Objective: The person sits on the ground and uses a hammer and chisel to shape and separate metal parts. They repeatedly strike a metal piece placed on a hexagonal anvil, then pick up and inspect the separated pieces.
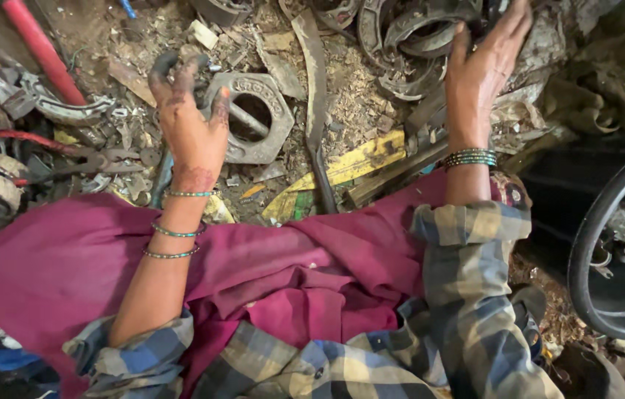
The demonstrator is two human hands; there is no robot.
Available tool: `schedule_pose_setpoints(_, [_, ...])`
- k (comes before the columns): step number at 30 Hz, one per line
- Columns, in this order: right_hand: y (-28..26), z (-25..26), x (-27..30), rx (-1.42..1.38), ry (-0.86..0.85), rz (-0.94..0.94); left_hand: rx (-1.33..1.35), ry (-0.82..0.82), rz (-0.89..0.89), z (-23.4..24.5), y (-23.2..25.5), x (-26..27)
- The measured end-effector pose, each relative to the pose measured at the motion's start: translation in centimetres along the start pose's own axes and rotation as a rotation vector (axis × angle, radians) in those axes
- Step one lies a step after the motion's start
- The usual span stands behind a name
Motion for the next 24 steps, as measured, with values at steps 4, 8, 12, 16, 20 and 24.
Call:
schedule_pose_setpoints(4, [-0.1, -0.6, -0.9, -0.023, -0.054, 0.054, 0.005, -0.013, 0.006, 0.2, -0.2, 0.0])
schedule_pose_setpoints(8, [1.0, -0.2, -1.3, -0.278, -0.056, -0.177, 0.017, -0.019, 0.017, 0.1, -0.1, -0.1])
schedule_pose_setpoints(12, [0.7, 0.5, -1.1, -0.324, -0.024, -0.123, 0.026, -0.019, 0.021, 0.1, -0.1, 0.0])
schedule_pose_setpoints(16, [1.4, 0.3, -0.6, -0.452, 0.016, -0.174, 0.042, -0.029, 0.034, 0.2, -0.1, -0.1])
schedule_pose_setpoints(20, [-0.2, 0.4, -0.5, 0.011, 0.082, -0.108, -0.007, -0.030, 0.023, 0.1, 0.0, -0.1])
schedule_pose_setpoints(24, [-3.5, 0.3, -0.7, 0.138, 0.054, -0.006, -0.024, -0.039, 0.028, 0.0, 0.4, -0.1])
Point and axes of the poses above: each hand's wrist, its own x-axis away from the middle knuckle, its own z-axis out of the back of the hand, y = z × x, the point moved 6 cm from there along -x, towards the middle knuckle, and after that the axes turned 12 degrees about -y, right-handed, at the moved point
